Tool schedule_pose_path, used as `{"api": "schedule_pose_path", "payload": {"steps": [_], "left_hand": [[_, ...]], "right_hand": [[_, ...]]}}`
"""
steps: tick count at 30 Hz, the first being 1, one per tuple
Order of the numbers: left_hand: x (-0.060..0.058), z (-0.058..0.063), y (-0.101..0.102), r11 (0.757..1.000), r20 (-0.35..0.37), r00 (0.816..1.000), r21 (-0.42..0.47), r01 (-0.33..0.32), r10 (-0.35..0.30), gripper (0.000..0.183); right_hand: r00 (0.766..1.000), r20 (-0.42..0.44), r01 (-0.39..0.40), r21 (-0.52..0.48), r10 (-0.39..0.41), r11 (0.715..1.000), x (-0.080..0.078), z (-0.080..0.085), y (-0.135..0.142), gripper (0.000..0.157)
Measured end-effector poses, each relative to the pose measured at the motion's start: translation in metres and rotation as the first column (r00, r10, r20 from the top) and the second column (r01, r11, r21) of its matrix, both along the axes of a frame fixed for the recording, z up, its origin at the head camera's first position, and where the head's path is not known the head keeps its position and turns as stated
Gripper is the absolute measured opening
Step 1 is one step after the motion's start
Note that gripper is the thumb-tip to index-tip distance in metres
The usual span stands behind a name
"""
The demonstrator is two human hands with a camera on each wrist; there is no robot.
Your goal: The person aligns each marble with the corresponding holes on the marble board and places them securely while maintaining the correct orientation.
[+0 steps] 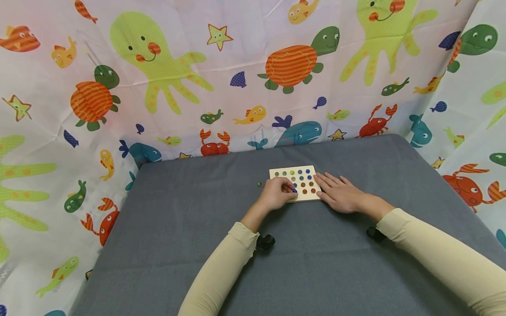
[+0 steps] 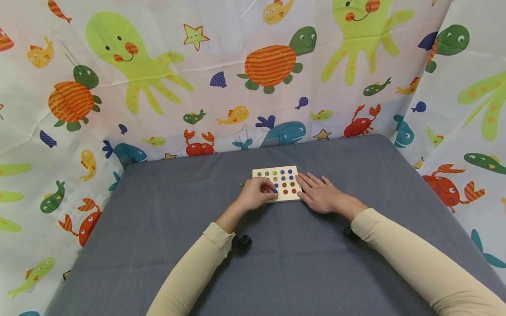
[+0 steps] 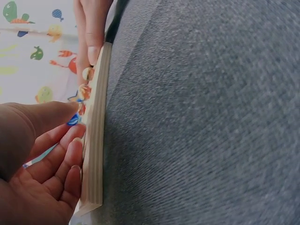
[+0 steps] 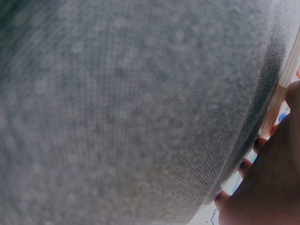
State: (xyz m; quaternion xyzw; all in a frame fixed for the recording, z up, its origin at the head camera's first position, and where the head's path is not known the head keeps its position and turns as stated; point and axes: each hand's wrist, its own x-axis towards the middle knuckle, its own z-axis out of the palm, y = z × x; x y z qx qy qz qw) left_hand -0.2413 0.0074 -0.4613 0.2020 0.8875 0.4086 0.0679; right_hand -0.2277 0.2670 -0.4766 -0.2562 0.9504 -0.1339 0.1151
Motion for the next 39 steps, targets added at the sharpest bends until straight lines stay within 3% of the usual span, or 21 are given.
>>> {"api": "schedule_pose_path", "payload": {"steps": [14, 20, 27, 34, 39], "left_hand": [[0.0, -0.001, 0.008, 0.995, -0.004, 0.998, -0.072, -0.063, 0.063, 0.013], [-0.002, -0.001, 0.009, 0.994, -0.01, 0.998, -0.086, -0.07, 0.07, 0.013], [-0.002, -0.001, 0.01, 0.991, -0.014, 0.996, -0.102, -0.086, 0.085, 0.013], [-0.002, -0.002, 0.0, 1.0, -0.052, 0.998, 0.004, -0.023, 0.024, 0.018], [0.0, 0.008, -0.018, 0.998, -0.1, 0.995, 0.063, 0.023, -0.016, 0.021]], "right_hand": [[1.0, -0.014, 0.005, -0.006, -0.005, 1.0, 0.003, 0.009, -0.005, 0.063], [0.999, -0.034, -0.016, -0.036, 0.015, 0.999, 0.001, 0.006, -0.002, 0.065], [1.0, -0.008, -0.004, 0.01, 0.004, 1.0, -0.007, 0.0, 0.0, 0.065], [1.0, 0.0, -0.001, -0.003, 0.001, 1.0, -0.005, 0.005, -0.001, 0.065], [1.0, 0.017, -0.002, 0.011, 0.001, 1.0, -0.008, 0.0, 0.001, 0.065]]}}
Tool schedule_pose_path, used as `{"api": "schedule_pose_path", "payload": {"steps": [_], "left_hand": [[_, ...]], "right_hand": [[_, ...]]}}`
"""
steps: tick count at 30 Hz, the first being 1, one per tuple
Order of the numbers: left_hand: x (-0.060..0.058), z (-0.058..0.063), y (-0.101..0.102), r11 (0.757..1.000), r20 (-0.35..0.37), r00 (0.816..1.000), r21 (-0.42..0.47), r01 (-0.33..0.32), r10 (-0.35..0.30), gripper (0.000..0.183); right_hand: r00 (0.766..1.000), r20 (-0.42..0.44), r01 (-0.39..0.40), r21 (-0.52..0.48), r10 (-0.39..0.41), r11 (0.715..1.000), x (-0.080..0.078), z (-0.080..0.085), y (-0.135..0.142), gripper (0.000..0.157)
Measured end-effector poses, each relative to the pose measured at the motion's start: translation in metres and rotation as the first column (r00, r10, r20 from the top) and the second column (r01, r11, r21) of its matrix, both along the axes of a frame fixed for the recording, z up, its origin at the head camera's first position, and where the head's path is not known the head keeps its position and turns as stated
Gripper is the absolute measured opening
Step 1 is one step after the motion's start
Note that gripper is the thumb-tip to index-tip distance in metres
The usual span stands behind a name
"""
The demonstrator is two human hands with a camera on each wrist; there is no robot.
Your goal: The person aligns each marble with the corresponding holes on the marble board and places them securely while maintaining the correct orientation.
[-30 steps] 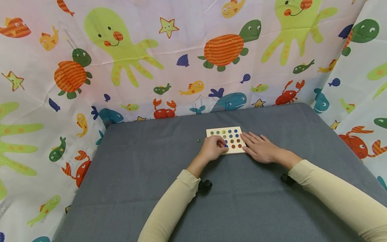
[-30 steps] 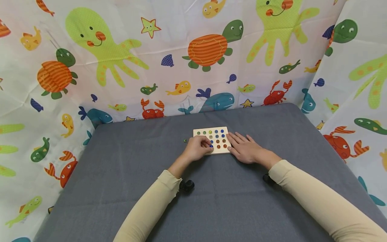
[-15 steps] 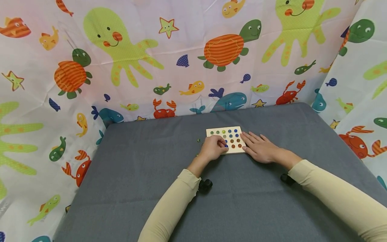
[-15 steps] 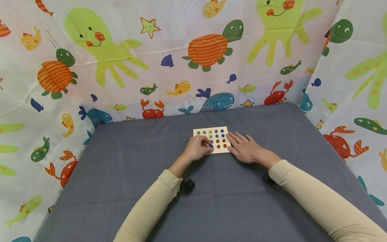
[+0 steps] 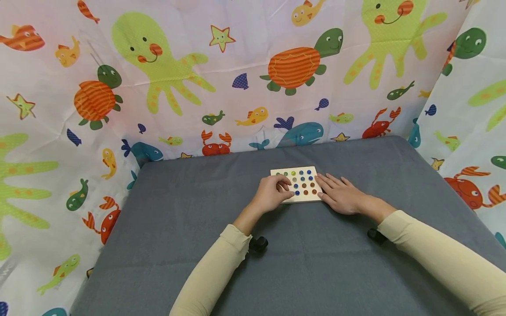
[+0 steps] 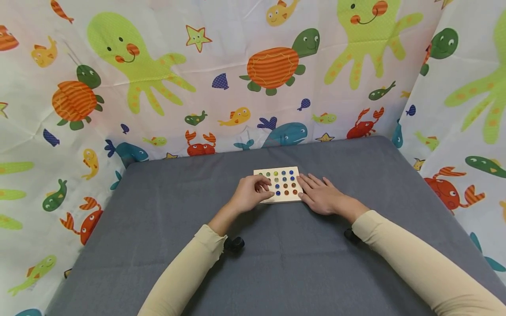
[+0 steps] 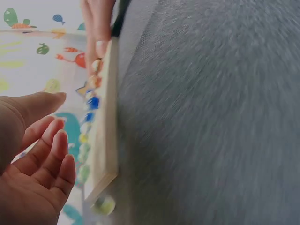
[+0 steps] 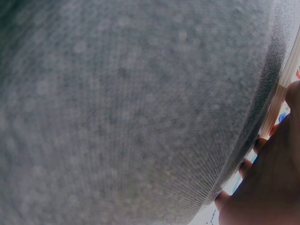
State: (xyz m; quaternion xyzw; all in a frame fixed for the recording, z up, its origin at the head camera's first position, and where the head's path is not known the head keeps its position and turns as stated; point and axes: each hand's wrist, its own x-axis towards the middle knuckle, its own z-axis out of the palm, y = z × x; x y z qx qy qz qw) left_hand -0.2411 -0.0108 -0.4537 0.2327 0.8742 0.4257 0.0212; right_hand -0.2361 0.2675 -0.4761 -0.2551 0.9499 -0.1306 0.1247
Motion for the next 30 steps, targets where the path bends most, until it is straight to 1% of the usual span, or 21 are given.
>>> {"api": "schedule_pose_path", "payload": {"steps": [4, 8, 12, 16, 20, 25, 28, 30], "left_hand": [[0.002, 0.01, -0.018, 1.0, -0.028, 1.0, -0.002, -0.001, 0.001, 0.02], [0.003, 0.017, -0.035, 1.0, -0.047, 0.999, -0.01, -0.016, 0.015, 0.021], [0.003, 0.022, -0.051, 0.999, -0.059, 0.998, -0.008, -0.037, 0.036, 0.023], [0.001, 0.024, -0.063, 0.998, -0.06, 0.996, -0.014, -0.067, 0.066, 0.028], [-0.003, 0.02, -0.071, 0.995, -0.058, 0.993, -0.026, -0.1, 0.099, 0.028], [-0.008, 0.012, -0.076, 0.989, -0.062, 0.989, -0.044, -0.14, 0.137, 0.027], [-0.011, 0.009, -0.077, 0.988, -0.054, 0.988, -0.046, -0.148, 0.146, 0.029], [-0.013, 0.007, -0.077, 0.987, -0.035, 0.988, -0.048, -0.152, 0.15, 0.032]], "right_hand": [[1.0, -0.002, 0.0, -0.012, 0.0, 1.0, 0.001, -0.001, 0.0, 0.065], [1.0, 0.005, 0.002, -0.012, -0.002, 1.0, 0.003, -0.001, 0.0, 0.065], [1.0, 0.012, -0.001, -0.011, 0.001, 1.0, 0.003, -0.002, 0.0, 0.064], [1.0, 0.0, -0.007, -0.006, 0.007, 1.0, 0.003, -0.001, 0.0, 0.065], [1.0, -0.002, -0.012, -0.007, 0.012, 1.0, 0.002, -0.002, 0.002, 0.065], [1.0, 0.004, -0.011, -0.014, 0.011, 1.0, 0.001, -0.005, 0.002, 0.066], [1.0, -0.004, -0.009, -0.014, 0.009, 1.0, 0.002, -0.005, 0.002, 0.067], [1.0, -0.01, -0.01, -0.022, 0.009, 1.0, 0.002, -0.004, 0.002, 0.068]]}}
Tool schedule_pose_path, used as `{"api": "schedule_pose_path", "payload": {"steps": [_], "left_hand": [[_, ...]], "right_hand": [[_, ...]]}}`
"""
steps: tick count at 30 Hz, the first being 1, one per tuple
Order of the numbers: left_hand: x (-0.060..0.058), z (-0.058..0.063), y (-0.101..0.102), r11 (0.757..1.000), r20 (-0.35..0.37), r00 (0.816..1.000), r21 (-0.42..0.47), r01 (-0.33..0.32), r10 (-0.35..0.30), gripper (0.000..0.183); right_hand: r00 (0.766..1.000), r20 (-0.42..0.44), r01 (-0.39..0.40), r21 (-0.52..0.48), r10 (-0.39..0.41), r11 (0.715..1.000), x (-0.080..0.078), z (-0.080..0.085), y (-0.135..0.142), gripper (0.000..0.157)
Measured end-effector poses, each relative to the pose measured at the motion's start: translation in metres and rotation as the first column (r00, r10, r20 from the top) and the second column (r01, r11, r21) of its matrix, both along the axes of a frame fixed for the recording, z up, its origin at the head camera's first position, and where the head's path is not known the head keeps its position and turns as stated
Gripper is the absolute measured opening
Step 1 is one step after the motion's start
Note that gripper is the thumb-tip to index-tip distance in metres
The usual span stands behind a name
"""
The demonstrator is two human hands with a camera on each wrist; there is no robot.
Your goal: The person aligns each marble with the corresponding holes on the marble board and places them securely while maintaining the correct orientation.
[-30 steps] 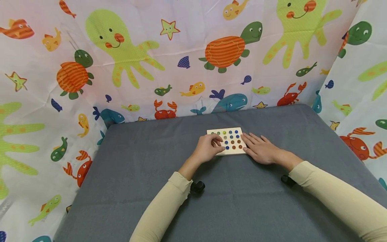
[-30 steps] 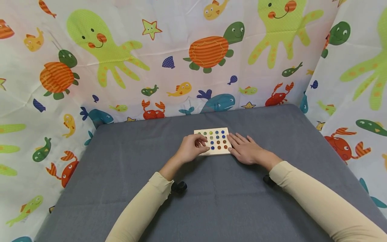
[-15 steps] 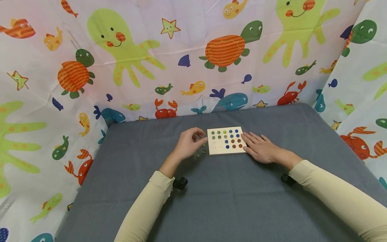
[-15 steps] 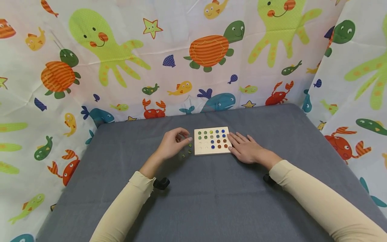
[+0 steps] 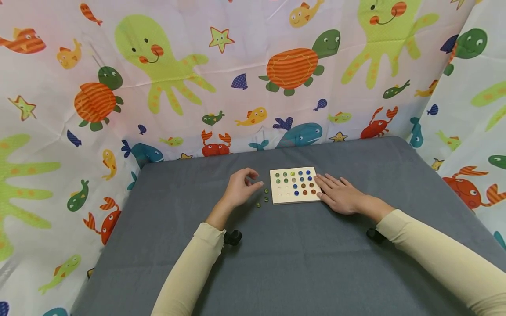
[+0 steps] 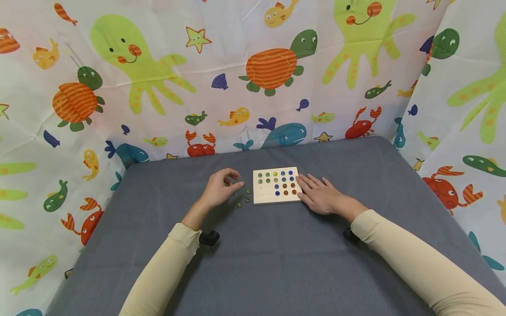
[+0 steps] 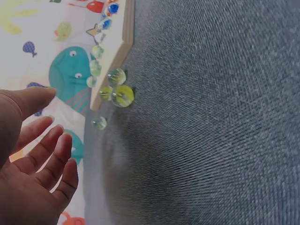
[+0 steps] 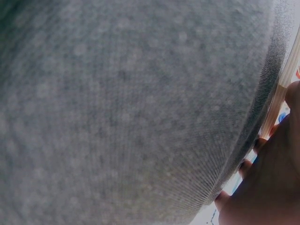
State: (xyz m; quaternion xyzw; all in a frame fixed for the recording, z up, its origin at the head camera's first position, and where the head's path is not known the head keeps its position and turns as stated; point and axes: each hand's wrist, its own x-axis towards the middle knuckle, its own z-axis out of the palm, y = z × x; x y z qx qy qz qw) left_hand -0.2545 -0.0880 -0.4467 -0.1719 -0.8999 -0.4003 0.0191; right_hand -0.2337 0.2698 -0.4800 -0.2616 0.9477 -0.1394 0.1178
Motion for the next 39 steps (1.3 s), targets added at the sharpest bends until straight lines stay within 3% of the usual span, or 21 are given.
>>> {"api": "schedule_pose_path", "payload": {"steps": [9, 15, 25, 39], "left_hand": [[-0.011, -0.013, 0.003, 0.999, 0.122, 0.992, -0.044, -0.025, 0.031, 0.031], [-0.018, -0.02, 0.007, 0.995, 0.135, 0.989, -0.079, -0.055, 0.065, 0.028], [-0.02, -0.02, 0.012, 0.989, 0.158, 0.982, -0.124, -0.086, 0.105, 0.025], [-0.022, -0.022, 0.014, 0.985, 0.144, 0.984, -0.149, -0.082, 0.103, 0.015]], "right_hand": [[1.0, -0.002, 0.005, -0.004, -0.005, 1.0, 0.001, 0.001, 0.0, 0.067], [1.0, 0.0, 0.0, -0.005, 0.0, 1.0, 0.002, 0.004, -0.002, 0.067], [1.0, 0.018, 0.007, 0.026, -0.008, 1.0, -0.002, 0.0, -0.001, 0.066], [1.0, 0.023, 0.015, 0.021, -0.016, 1.0, 0.0, 0.003, -0.004, 0.065]]}}
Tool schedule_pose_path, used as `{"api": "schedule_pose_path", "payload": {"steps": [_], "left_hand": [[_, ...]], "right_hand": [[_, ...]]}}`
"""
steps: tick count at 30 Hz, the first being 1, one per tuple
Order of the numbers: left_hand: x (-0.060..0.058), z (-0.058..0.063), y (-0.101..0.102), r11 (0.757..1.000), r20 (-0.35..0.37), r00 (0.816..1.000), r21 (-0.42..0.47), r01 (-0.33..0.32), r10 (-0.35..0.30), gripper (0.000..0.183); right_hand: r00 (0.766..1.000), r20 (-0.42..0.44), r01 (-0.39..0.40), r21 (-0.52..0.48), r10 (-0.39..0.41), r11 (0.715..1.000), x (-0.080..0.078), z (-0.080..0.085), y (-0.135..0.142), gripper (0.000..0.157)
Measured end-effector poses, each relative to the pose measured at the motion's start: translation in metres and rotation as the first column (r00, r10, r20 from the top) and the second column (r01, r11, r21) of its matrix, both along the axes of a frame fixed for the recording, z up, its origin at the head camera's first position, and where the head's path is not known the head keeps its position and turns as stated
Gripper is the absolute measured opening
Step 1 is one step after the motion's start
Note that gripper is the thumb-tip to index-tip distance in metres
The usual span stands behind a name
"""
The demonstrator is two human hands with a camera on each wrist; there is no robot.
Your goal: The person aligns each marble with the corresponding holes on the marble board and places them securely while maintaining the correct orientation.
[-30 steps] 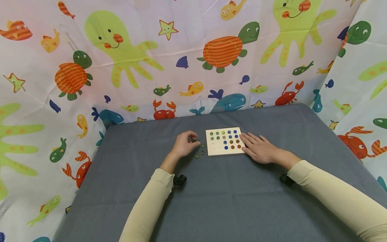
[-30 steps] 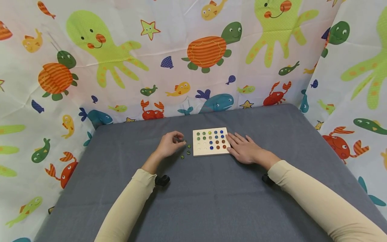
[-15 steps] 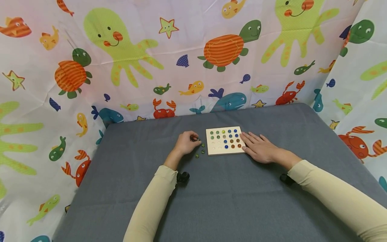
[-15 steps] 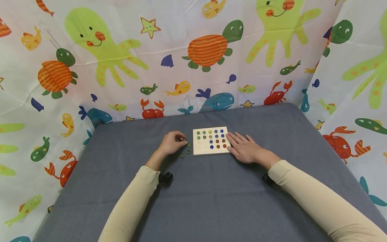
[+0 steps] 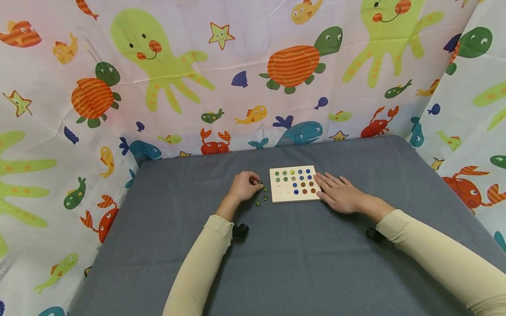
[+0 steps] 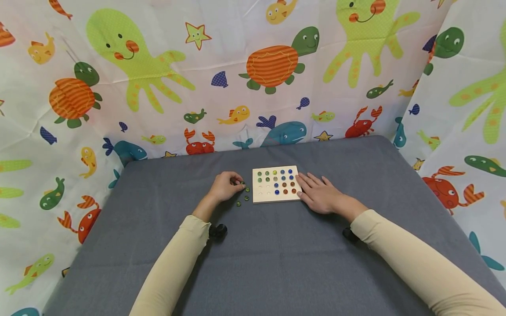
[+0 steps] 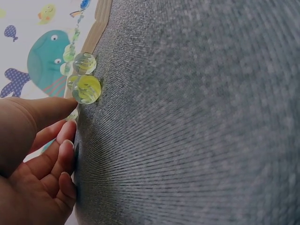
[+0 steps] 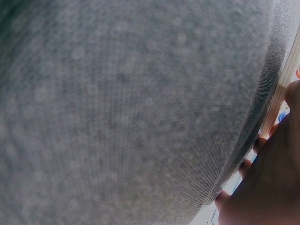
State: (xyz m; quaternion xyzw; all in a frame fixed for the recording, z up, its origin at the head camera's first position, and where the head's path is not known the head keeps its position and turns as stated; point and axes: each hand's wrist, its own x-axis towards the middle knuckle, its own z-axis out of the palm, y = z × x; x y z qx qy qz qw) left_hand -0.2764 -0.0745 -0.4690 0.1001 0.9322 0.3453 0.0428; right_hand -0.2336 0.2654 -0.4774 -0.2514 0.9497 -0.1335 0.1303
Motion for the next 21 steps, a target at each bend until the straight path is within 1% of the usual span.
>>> {"api": "schedule_pose_path", "payload": {"steps": [7, 11, 15, 21], "left_hand": [[0.002, 0.0, -0.001, 1.0, -0.015, 1.0, 0.017, -0.005, 0.006, 0.014], [0.004, 0.001, -0.003, 0.999, -0.021, 1.0, 0.051, -0.001, 0.002, 0.014], [0.006, 0.002, -0.006, 0.997, -0.027, 1.0, 0.083, 0.005, -0.003, 0.015], [0.01, 0.004, -0.01, 0.995, -0.026, 1.0, 0.097, 0.003, -0.001, 0.017]], "right_hand": [[1.0, -0.022, -0.009, 0.005, 0.009, 1.0, -0.001, -0.003, 0.002, 0.065], [1.0, -0.024, -0.011, 0.006, 0.011, 1.0, -0.002, -0.004, 0.003, 0.065], [1.0, -0.028, -0.008, 0.002, 0.008, 1.0, -0.001, -0.003, 0.003, 0.065], [0.999, -0.043, -0.015, -0.024, 0.014, 1.0, 0.003, 0.001, 0.002, 0.068]]}}
